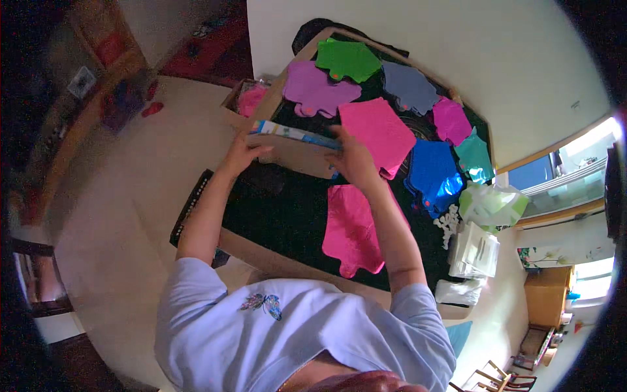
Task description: The person unpacks colorful products from plastic bags by hand, arranging them on a sorting table.
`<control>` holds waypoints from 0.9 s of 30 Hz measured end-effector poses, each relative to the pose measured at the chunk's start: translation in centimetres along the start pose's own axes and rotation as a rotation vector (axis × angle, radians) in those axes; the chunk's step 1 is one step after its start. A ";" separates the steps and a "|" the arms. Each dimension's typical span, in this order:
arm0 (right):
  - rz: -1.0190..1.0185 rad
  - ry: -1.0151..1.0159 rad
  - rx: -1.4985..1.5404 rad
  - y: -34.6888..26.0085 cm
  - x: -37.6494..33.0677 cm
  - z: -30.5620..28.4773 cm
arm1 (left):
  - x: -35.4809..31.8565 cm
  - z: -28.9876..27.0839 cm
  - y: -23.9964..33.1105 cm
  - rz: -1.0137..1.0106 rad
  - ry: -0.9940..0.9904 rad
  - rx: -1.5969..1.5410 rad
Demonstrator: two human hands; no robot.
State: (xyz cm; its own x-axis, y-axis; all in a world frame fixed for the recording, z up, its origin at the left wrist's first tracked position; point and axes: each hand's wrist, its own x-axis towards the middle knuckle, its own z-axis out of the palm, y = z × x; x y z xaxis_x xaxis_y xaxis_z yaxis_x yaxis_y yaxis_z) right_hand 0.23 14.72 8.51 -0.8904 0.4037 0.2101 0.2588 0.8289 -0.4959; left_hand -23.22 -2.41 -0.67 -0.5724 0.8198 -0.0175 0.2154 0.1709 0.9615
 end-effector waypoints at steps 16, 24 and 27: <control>0.055 0.245 0.897 3.0 -3.2 7.5 | 0.0 1.6 6.1 0.232 -0.057 -0.454; 0.102 0.306 1.052 1.8 -3.5 7.0 | -0.5 3.2 6.8 0.190 0.112 -0.138; 0.095 0.371 1.020 2.6 -3.3 8.6 | -1.5 3.3 5.7 0.358 0.088 0.145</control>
State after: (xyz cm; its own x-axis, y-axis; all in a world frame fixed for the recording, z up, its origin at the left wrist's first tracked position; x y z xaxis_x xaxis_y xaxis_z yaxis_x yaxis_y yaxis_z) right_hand 0.65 12.20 -0.75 -0.6702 0.6831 0.2902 -0.2646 0.1454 -0.9533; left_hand -18.49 -0.89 3.91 -0.5050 0.7925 0.3420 0.5201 -0.0368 0.8533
